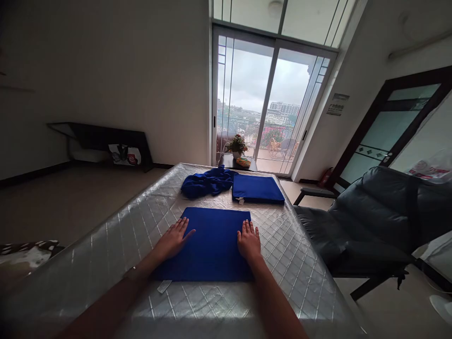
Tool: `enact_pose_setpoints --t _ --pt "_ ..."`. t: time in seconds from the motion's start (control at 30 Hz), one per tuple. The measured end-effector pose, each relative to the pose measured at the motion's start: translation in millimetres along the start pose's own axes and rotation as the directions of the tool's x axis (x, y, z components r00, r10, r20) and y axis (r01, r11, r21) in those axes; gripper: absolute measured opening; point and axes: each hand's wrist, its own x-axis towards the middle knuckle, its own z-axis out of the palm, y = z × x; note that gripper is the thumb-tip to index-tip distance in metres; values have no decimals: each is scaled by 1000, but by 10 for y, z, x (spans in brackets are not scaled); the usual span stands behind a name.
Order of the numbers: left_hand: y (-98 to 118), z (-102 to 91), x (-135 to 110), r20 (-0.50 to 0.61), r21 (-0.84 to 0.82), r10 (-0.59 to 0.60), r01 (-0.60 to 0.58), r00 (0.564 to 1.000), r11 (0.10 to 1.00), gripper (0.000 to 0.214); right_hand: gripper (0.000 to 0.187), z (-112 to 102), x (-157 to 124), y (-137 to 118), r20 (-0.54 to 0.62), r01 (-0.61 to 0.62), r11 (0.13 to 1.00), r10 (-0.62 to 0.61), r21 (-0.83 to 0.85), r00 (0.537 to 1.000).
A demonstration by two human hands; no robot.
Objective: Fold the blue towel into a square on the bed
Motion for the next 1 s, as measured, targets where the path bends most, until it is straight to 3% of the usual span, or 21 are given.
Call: enact_pose_setpoints --t 0.23,0.53,0.63,0.77,0.9,1.0 --pt "9 -14 6 1 -15 13 -13 1000 1000 79 61 -111 -148 -15 26 44 999 -44 16 999" --pt "-4 -43 1 -40 50 -7 9 999 999 81 61 89 -265 -23 12 4 1000 -5 26 1000" --pt "67 -92 -5 -65 58 35 -31 997 998 80 60 103 -257 -21 6 5 999 -6 33 1000" --pt "504 -136 -21 -2 -71 225 -225 974 972 77 60 92 -253 -27 10 5 999 -5 41 1000" --pt "1238 -67 14 -39 -198 475 -473 879 859 72 59 68 -275 -20 10 19 999 -19 35 1000" --pt "1669 44 84 -104 -237 559 -566 823 789 68 58 52 -299 -2 36 58 998 -59 13 998"
